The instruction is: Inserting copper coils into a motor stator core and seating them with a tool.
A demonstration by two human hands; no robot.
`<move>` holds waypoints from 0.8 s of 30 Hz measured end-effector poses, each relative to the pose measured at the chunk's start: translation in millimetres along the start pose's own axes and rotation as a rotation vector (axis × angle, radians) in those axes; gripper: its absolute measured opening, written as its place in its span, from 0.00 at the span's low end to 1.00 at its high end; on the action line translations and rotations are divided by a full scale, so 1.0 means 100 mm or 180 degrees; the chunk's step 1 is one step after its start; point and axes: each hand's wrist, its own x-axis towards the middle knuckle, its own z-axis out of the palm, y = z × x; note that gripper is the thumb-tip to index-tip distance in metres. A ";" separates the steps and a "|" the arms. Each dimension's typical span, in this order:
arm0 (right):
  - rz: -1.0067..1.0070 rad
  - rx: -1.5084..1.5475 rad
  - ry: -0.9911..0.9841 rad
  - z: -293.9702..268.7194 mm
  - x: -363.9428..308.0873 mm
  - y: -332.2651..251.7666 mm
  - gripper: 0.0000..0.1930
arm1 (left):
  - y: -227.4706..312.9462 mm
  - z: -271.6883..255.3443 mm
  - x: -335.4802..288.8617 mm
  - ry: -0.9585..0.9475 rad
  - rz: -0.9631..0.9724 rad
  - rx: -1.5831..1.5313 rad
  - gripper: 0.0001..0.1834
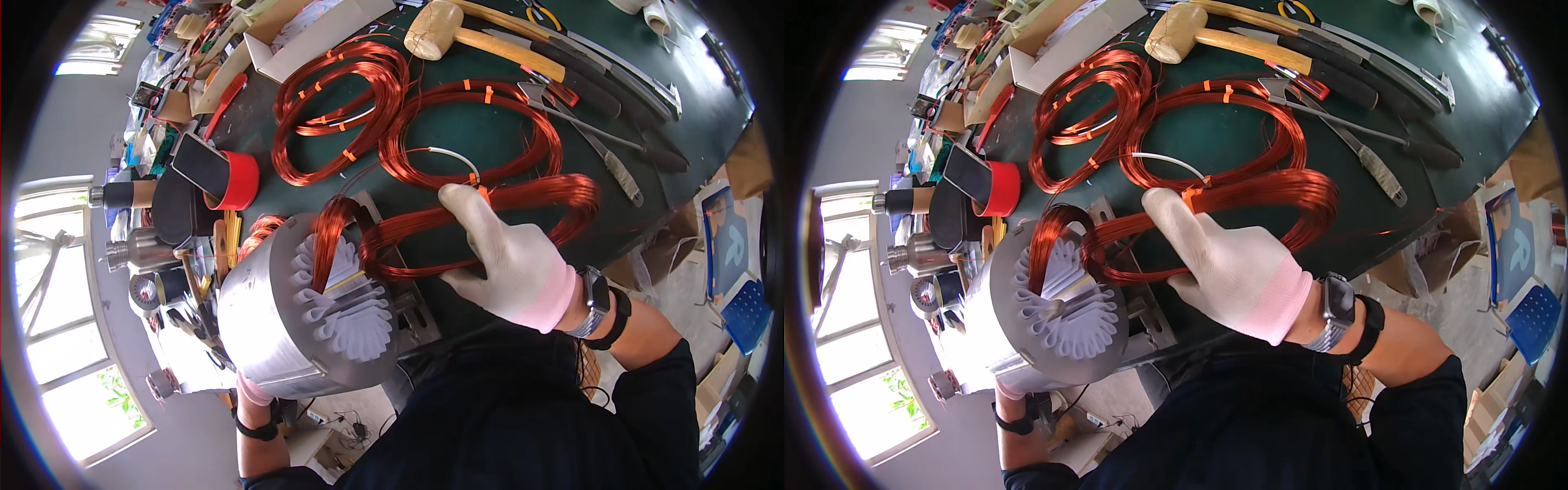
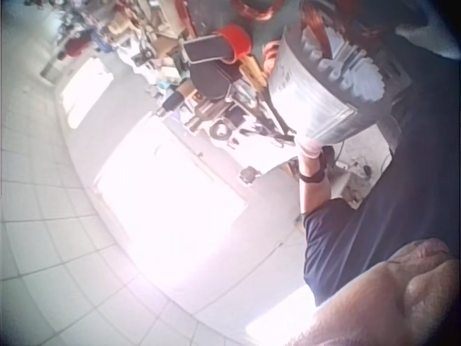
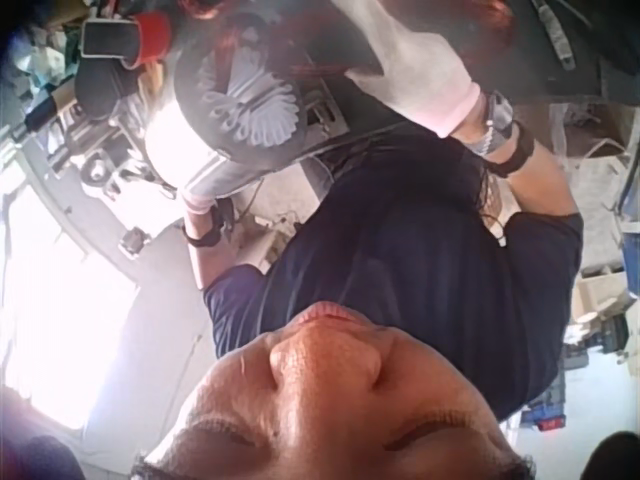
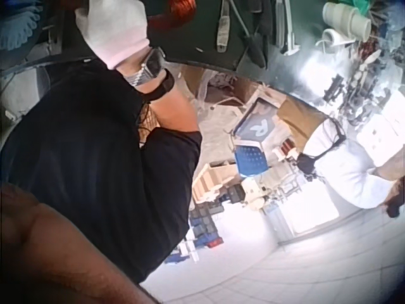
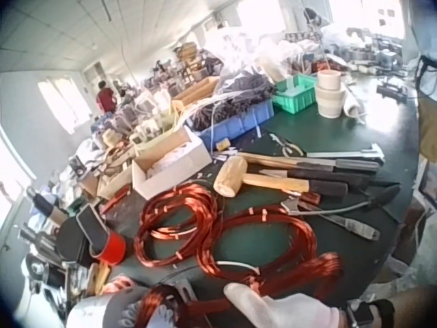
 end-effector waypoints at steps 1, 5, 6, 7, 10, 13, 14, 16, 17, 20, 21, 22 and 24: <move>0.0059 0.0048 0.0002 0.00 0.00 0.01 0.49 | -0.01 0.01 -0.03 0.0010 -0.0002 -0.0005 0.28; 0.0170 0.0152 -0.0109 0.02 -0.03 -0.02 0.47 | -0.04 0.02 -0.04 0.0072 -0.0028 -0.0034 0.28; 0.0260 0.0186 -0.0242 0.01 -0.02 -0.02 0.44 | -0.04 0.02 -0.04 0.0085 -0.0031 -0.0038 0.28; 0.0261 0.0187 -0.0239 0.01 -0.02 -0.02 0.44 | -0.05 0.02 -0.04 0.0099 -0.0033 -0.0042 0.28; 0.0057 0.0133 0.0058 0.03 -0.03 -0.01 0.49 | -0.05 0.03 -0.02 0.0140 -0.0040 -0.0057 0.28; -0.0285 0.0053 0.0084 0.04 -0.04 0.03 0.48 | -0.08 0.03 -0.04 0.0174 -0.0030 -0.0074 0.28; -0.0278 0.0046 0.0093 0.02 -0.05 0.04 0.48 | -0.11 0.00 -0.07 0.0183 -0.0022 -0.0081 0.28; -0.0503 -0.0078 0.0234 -0.01 -0.03 0.05 0.47 | -0.17 -0.07 -0.11 0.0219 -0.0059 -0.0090 0.28; -0.0429 0.0011 0.0232 -0.04 -0.01 0.03 0.48 | -0.20 -0.10 -0.17 0.0235 -0.0076 -0.0095 0.28; -0.0526 0.0114 0.0346 -0.05 0.01 0.08 0.48 | -0.27 -0.13 -0.17 0.0268 -0.0089 -0.0112 0.28; -0.0514 0.0113 0.0349 -0.05 0.02 0.09 0.48 | -0.27 -0.12 -0.14 0.0272 -0.0090 -0.0120 0.28; -0.0579 0.0096 0.0354 -0.05 0.03 0.08 0.48 | -0.29 -0.13 -0.15 0.0276 -0.0093 -0.0127 0.28; -0.0706 0.0062 0.0358 -0.05 0.05 0.08 0.49 | -0.33 -0.15 -0.16 0.0281 -0.0102 -0.0145 0.29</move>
